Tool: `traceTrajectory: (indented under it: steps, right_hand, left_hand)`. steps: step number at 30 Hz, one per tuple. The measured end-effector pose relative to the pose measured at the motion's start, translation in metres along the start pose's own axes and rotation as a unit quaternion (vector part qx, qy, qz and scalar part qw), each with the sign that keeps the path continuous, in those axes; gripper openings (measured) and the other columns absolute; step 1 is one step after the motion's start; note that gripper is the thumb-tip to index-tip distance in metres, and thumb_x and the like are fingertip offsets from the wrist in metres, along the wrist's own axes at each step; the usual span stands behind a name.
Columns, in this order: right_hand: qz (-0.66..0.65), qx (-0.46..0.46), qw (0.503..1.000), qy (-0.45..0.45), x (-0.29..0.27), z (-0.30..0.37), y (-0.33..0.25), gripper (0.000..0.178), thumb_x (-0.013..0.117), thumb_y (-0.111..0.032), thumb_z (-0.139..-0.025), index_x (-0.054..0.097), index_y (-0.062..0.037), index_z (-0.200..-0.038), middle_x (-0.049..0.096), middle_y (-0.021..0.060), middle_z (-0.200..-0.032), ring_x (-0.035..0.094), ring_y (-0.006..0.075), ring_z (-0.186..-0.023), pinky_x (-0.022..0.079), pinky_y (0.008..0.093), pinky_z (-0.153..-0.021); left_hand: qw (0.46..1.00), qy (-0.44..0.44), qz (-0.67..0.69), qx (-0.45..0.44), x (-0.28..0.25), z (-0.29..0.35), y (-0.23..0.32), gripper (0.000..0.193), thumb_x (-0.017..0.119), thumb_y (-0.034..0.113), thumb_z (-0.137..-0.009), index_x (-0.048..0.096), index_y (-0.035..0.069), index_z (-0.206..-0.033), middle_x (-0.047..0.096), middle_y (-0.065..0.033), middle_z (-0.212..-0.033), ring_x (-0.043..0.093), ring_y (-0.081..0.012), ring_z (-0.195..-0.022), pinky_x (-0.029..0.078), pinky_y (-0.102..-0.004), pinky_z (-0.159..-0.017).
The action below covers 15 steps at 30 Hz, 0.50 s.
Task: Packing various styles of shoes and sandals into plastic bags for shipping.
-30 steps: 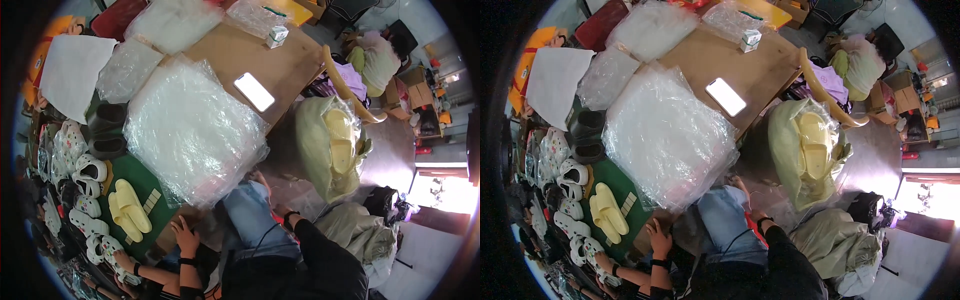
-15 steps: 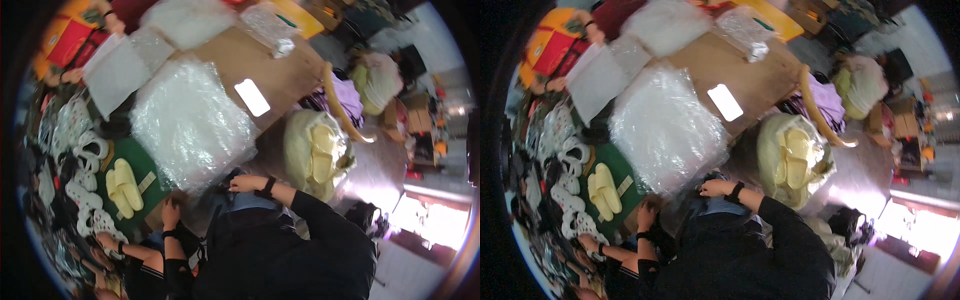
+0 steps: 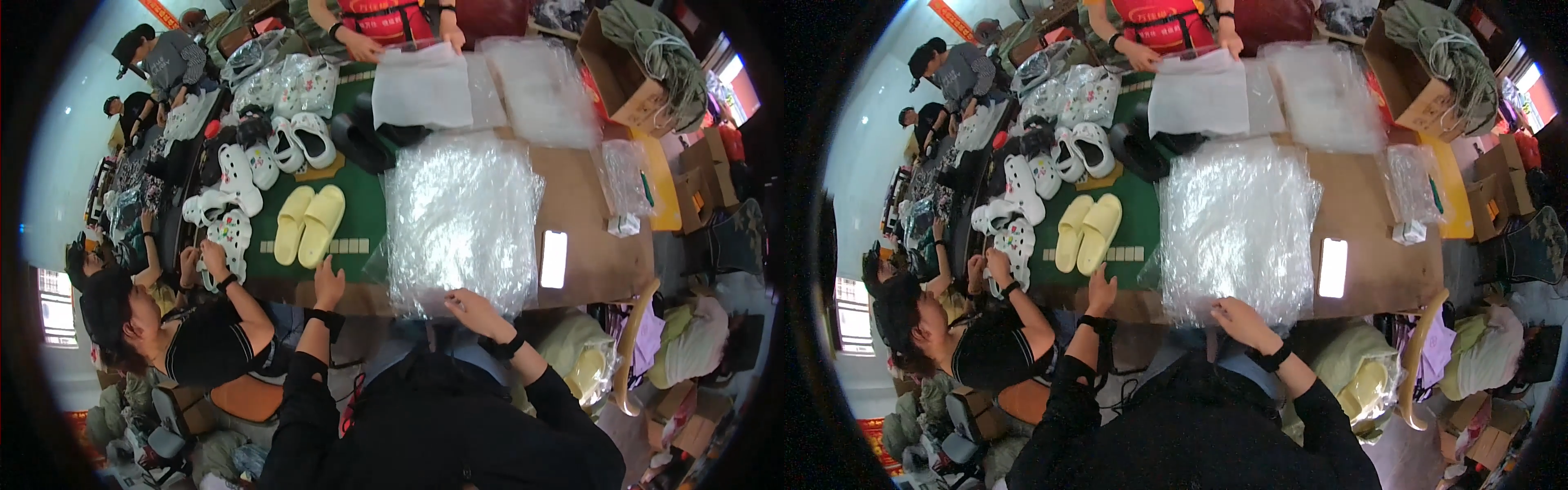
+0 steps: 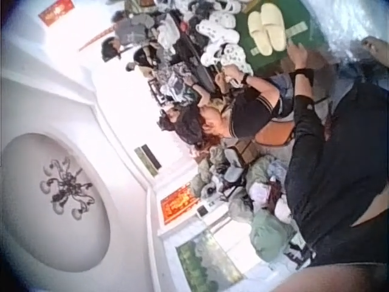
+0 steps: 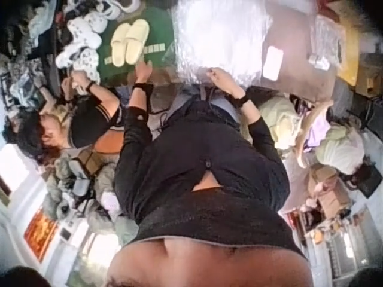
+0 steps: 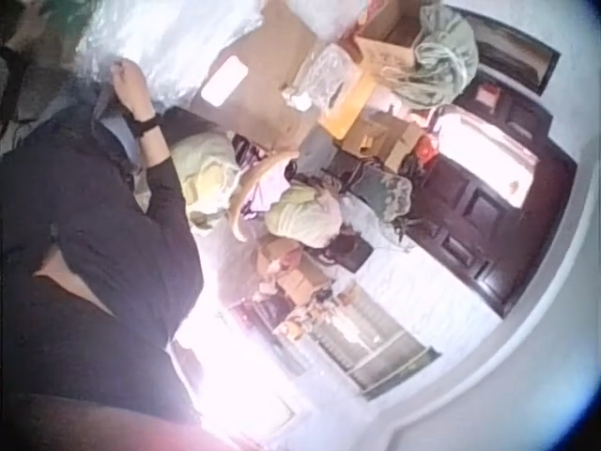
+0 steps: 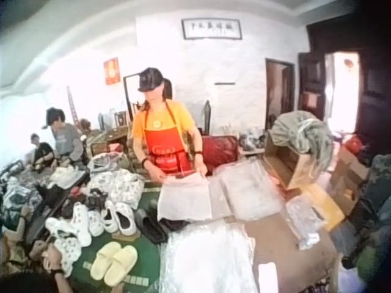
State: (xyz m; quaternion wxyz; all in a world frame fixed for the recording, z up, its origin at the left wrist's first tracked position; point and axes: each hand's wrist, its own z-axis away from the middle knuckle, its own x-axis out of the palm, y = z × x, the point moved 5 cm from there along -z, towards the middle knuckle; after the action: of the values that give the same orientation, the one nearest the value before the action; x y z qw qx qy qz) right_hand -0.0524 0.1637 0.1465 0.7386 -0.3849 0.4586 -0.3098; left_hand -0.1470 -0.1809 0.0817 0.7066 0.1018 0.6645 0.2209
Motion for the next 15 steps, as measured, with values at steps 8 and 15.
traceTrajectory:
  steps: [8,15]
  right_hand:
    - [0.167,-0.037,0.985,-0.034,0.059,-0.044,-0.013,0.024,0.05,-0.025,-0.08,0.055,-0.004,-0.093,0.059,0.0181,-0.09,0.057,0.0356,-0.088,0.047,0.0481,-0.072]
    - [0.269,0.012,0.96,0.078,0.074,-0.071,0.009,0.033,0.057,-0.025,-0.078,0.052,-0.0065,-0.105,0.055,0.014,-0.098,0.057,0.0323,-0.089,0.047,0.0458,-0.07]
  left_hand:
    - [0.717,-0.137,0.664,-0.161,0.047,-0.085,-0.22,0.045,0.026,0.032,-0.096,0.032,0.013,-0.136,0.05,-0.0144,-0.116,0.047,-0.0255,-0.108,0.039,-0.041,-0.093]
    - [0.965,-0.162,0.067,0.194,0.084,-0.167,-0.169,0.033,0.043,0.01,-0.091,0.041,0.008,-0.124,0.05,-0.0143,-0.115,0.051,-0.0262,-0.103,0.041,-0.0378,-0.091]
